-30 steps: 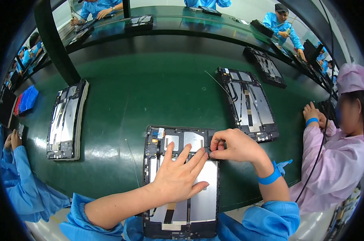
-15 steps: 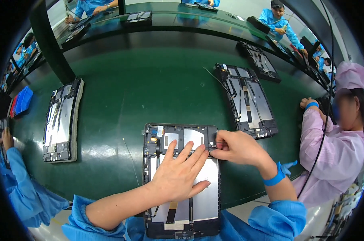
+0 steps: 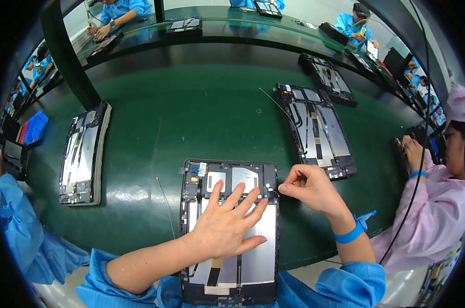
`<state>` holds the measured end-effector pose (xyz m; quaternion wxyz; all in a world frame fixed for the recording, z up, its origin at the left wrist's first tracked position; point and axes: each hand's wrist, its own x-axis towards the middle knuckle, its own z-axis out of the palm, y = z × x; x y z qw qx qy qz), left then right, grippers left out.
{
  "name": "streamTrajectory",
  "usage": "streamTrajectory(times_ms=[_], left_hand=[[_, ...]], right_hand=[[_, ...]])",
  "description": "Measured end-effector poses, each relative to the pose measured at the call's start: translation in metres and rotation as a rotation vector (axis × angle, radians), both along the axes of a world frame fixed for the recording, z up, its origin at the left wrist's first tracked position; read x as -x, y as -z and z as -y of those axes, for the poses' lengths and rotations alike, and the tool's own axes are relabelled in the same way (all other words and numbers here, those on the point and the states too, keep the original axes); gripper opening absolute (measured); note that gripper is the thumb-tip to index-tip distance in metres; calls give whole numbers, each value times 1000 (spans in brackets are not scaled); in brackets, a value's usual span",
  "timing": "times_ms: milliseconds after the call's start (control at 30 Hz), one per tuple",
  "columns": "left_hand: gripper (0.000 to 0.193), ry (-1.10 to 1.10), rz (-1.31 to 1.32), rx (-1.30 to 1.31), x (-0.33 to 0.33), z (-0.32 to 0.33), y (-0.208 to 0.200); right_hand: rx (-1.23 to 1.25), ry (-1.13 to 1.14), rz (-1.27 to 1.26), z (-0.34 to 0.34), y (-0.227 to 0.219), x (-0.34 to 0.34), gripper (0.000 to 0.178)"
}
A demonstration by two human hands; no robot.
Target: The person assembles internal components of a tablet by placing a flex cable and adhesive tape into a tablet chassis, using tweezers to position the small parts.
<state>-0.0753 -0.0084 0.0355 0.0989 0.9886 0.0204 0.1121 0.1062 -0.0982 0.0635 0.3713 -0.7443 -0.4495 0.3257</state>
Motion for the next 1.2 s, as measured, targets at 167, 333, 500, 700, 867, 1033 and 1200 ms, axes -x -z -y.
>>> streamTrajectory(times_ms=[167,333,500,700,867,1033,1200], left_hand=[[55,0,-24,-34,-3,1,-3],[53,-9,10,-42,-6,4,-3],[53,-6,0,-35,-8,6,-1],[55,-18,23,8,-9,8,-1],[60,-24,-16,-14,-13,9,1],[60,-24,-79,3,-18,11,-5],[59,-19,-64,21,-22,12,-4]], right_hand=[[-19,-102,271,-20,0,-4,21],[-136,-292,518,-38,0,1,20],[-213,-521,651,-54,-1,8,24],[-47,-495,713,-55,-5,8,26],[85,-205,857,-34,-20,2,32],[-8,-223,434,4,-11,-14,18],[-277,-322,659,22,4,-12,9]])
